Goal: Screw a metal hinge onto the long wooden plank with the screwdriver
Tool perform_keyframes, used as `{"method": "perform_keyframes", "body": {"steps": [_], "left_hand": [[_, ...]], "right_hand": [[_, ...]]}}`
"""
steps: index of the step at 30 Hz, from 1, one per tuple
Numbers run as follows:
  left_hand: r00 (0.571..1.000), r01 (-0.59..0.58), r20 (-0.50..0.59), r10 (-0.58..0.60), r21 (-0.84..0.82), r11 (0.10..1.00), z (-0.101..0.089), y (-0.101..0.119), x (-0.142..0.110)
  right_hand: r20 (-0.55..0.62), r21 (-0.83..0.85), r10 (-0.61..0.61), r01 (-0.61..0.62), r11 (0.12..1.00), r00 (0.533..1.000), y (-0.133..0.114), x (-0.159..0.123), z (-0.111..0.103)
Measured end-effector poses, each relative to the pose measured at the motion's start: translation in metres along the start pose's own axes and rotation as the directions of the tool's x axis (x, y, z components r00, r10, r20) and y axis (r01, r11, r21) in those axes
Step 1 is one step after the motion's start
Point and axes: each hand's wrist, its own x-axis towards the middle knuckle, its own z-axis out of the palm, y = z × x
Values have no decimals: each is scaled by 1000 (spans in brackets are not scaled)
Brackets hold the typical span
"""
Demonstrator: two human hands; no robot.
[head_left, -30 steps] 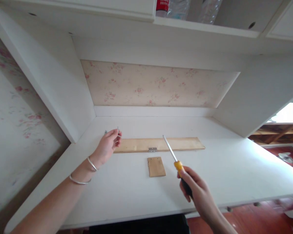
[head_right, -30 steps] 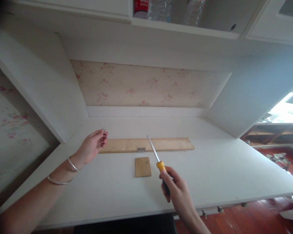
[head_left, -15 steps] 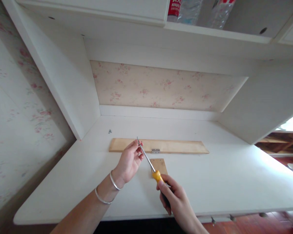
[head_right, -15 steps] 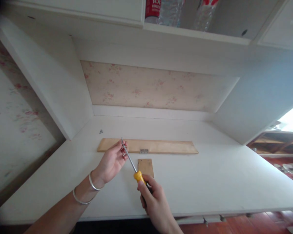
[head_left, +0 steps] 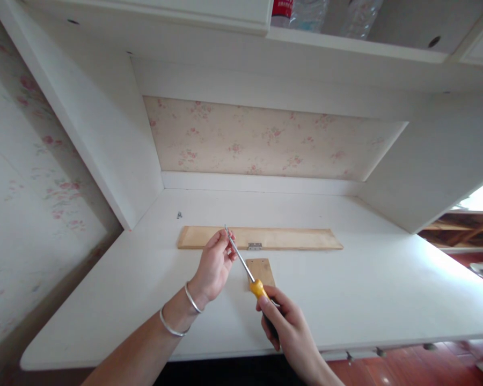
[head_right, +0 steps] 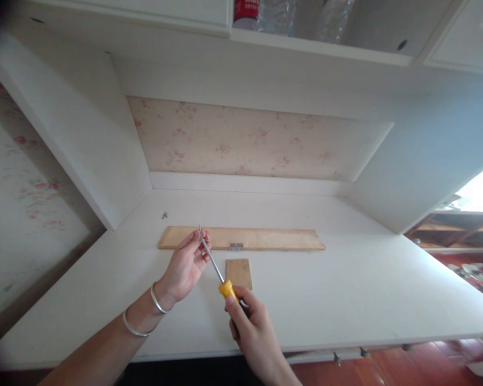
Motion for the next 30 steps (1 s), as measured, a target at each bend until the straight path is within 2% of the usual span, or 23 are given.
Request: {"method": "perform_keyframes", "body": {"steps": [14, 24, 30], "left_hand": [[997, -82, 17, 81, 60, 995, -9, -8, 3], [986, -169, 50, 162, 245, 955, -9, -11, 2], [992, -126, 53, 117, 205, 971, -8, -14, 1]], "right_hand": [[-10, 4, 45, -45, 999, 999, 1, -2, 5], [-18, 17, 56, -55, 998, 998, -3, -5, 5], [-5, 75, 58, -57, 996, 998, 2, -3, 9]]}}
